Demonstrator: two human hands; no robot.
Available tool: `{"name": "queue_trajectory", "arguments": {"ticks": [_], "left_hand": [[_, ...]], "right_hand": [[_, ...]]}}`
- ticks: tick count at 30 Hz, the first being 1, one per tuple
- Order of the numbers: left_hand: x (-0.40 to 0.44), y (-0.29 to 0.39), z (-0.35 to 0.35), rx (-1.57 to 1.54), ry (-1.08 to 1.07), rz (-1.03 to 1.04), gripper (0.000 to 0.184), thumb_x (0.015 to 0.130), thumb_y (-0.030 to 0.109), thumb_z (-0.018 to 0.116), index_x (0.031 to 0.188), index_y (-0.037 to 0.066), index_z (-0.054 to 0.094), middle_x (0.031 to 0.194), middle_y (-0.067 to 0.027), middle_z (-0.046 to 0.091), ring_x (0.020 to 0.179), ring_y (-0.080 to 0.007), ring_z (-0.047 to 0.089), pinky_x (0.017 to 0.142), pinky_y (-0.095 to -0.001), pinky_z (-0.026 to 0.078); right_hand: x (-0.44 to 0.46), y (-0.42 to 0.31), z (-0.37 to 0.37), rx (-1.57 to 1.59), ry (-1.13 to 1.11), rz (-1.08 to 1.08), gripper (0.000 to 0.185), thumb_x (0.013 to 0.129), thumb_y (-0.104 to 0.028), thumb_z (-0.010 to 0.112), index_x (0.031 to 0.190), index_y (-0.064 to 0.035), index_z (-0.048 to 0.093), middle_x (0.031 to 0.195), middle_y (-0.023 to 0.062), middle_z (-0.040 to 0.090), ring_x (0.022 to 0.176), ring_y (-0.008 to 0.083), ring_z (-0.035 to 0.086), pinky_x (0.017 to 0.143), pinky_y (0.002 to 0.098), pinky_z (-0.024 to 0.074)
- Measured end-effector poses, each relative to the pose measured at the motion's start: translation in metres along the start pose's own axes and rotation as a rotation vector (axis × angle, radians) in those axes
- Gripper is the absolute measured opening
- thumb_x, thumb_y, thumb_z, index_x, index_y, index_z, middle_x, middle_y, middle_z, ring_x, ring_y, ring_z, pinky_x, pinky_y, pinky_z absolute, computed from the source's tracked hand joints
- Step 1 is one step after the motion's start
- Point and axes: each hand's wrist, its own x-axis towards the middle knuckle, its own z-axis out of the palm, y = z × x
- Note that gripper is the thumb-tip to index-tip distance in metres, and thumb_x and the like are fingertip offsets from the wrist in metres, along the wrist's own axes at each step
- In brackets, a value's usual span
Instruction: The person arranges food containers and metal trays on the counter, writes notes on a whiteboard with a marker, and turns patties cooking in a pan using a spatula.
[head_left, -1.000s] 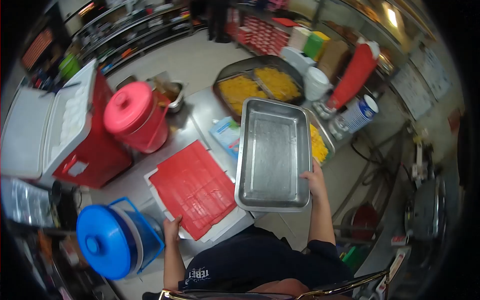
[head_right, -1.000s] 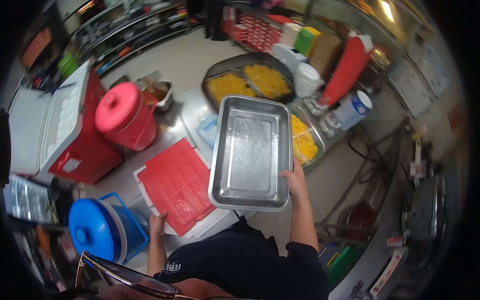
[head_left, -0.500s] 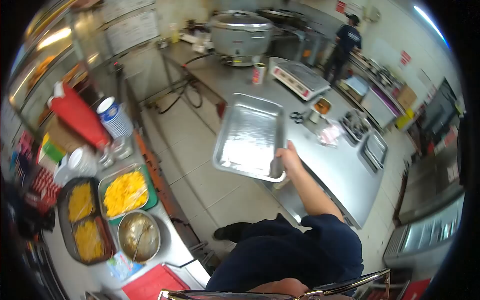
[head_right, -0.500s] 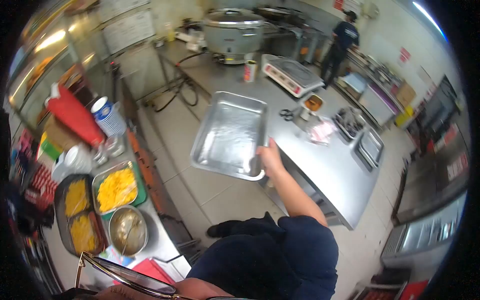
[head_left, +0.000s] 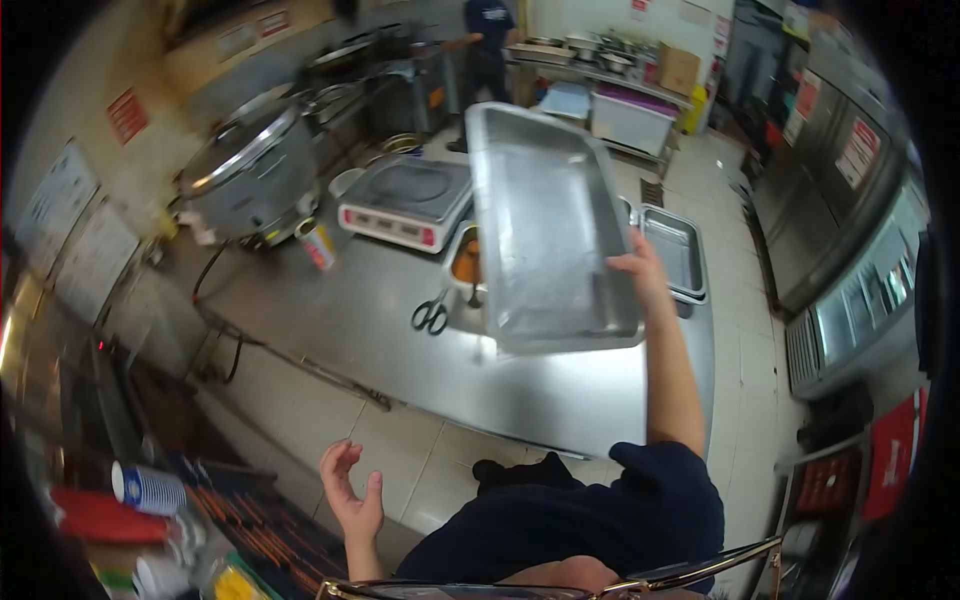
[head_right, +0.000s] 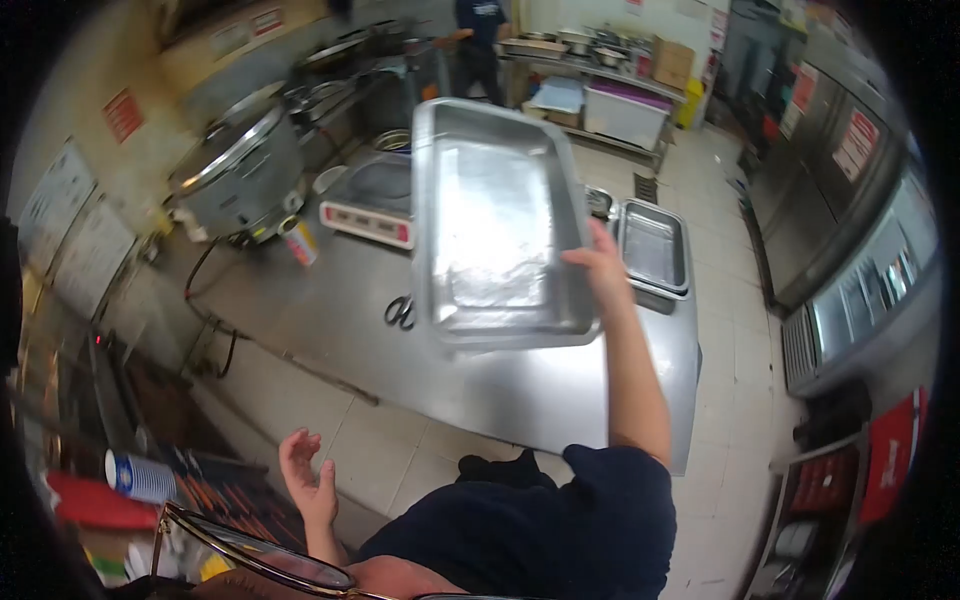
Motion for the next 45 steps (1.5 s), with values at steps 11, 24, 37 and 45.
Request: {"name": "queue_trajectory", "arguments": {"ticks": [11, 24, 37, 45], "left_hand": [[0.068, -0.027, 0.29, -0.317, -0.772, -0.513, 0.06, 0.078, 0.007, 0.06, 0.132, 0.002, 0.033, 0.12, -0.0118, 0.049, 0.11, -0.0216, 0.049, 0.094, -0.0327, 0.039], [0.042, -0.059, 0.323, -0.262, -1.086, -0.676, 0.05, 0.076, 0.002, 0.056, 0.124, -0.001, 0.044, 0.111, -0.0136, 0.056, 0.104, -0.0212, 0.053, 0.091, -0.0311, 0.039], [0.026, -0.058, 0.418, -0.081, -0.914, -0.336, 0.045, 0.071, 0.008, 0.067, 0.112, -0.004, 0.053, 0.116, -0.0199, 0.046, 0.109, -0.0314, 0.046, 0.092, -0.0345, 0.04], [0.072, -0.04, 0.529, -0.237, -0.724, -0.373, 0.04, 0.074, 0.018, 0.068, 0.109, 0.002, 0.059, 0.11, -0.0184, 0.051, 0.094, -0.0305, 0.055, 0.085, -0.0357, 0.044]], "right_hand": [[-0.097, 0.068, -0.128, -0.482, 0.189, 0.048, 0.057, 0.065, 0.005, 0.056, 0.121, -0.002, 0.045, 0.098, 0.0075, 0.059, 0.087, 0.0142, 0.057, 0.07, 0.0255, 0.0476], [0.102, 0.169, -0.319, -1.234, 0.693, 0.445, 0.048, 0.067, -0.007, 0.056, 0.11, 0.0087, 0.042, 0.087, 0.0209, 0.061, 0.079, 0.029, 0.062, 0.068, 0.0379, 0.0501], [-0.118, 0.022, -0.363, -0.13, 0.766, 0.478, 0.012, 0.067, -0.004, 0.049, 0.079, -0.003, 0.048, 0.065, 0.0043, 0.05, 0.048, 0.015, 0.048, 0.039, 0.0271, 0.0374], [-0.146, 0.057, -0.276, -0.215, 0.725, 0.423, 0.035, 0.062, -0.001, 0.05, 0.097, 0.0031, 0.052, 0.081, 0.0092, 0.057, 0.072, 0.0186, 0.055, 0.065, 0.0301, 0.0443]]}}
